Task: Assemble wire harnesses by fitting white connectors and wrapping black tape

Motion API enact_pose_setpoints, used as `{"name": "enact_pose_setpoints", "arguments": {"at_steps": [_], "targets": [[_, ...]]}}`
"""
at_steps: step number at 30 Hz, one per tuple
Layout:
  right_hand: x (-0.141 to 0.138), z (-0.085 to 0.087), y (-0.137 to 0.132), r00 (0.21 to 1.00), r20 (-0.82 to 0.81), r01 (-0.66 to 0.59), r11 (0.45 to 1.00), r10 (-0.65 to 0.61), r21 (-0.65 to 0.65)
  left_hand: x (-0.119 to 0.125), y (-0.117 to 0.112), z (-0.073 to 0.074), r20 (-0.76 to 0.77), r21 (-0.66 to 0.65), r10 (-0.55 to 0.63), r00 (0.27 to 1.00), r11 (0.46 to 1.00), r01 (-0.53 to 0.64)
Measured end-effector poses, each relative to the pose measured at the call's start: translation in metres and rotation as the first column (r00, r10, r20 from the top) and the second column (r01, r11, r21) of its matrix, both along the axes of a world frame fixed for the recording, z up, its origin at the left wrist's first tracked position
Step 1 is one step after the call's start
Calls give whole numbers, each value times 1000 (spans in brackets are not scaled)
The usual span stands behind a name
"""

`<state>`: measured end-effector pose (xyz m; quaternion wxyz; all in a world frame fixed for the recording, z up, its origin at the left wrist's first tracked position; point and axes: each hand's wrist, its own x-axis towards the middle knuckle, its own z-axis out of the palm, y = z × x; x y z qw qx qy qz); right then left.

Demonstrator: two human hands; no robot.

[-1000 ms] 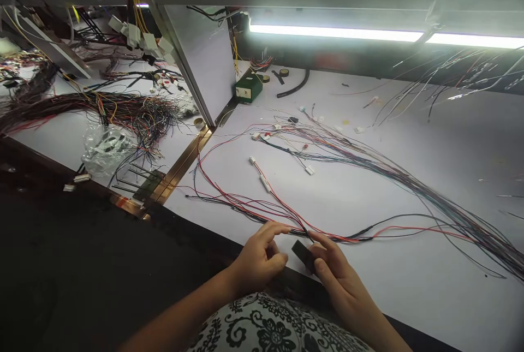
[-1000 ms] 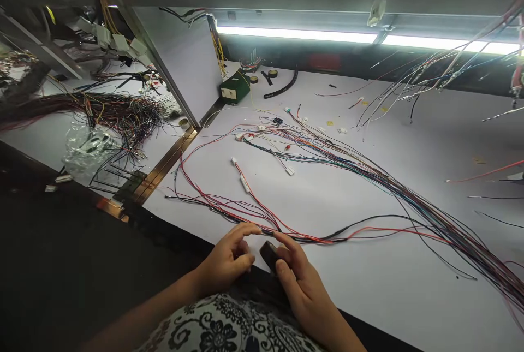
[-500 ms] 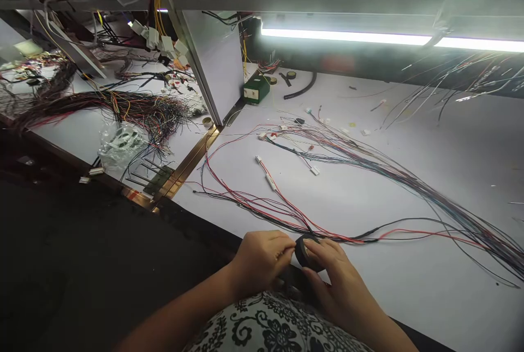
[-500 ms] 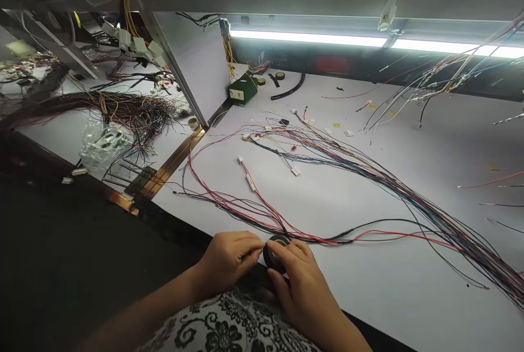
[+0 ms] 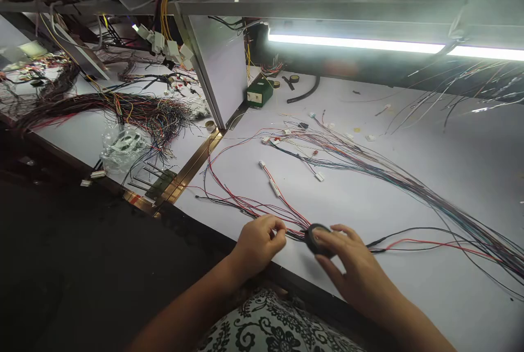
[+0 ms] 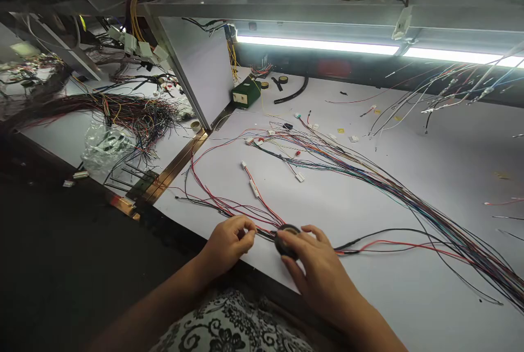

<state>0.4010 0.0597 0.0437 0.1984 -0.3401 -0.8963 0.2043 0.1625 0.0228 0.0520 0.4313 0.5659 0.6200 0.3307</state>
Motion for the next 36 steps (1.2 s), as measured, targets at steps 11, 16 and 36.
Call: {"name": "enact_pose_setpoints", "arguments": {"at_steps": [11,16,36], "targets": [[-73,-25,73,977,131,159,984,-169,86,-35,36,-20,724,-404,550,417,827,-391],[-103,-30,68,989,49,143,982,-138,-124,-37,53,-15,735,-440,608,299,764,-472],[-28,53,82,733,-530,-64,733,-426,-677,37,76,37,575,-127,-49,817,981,149]]}}
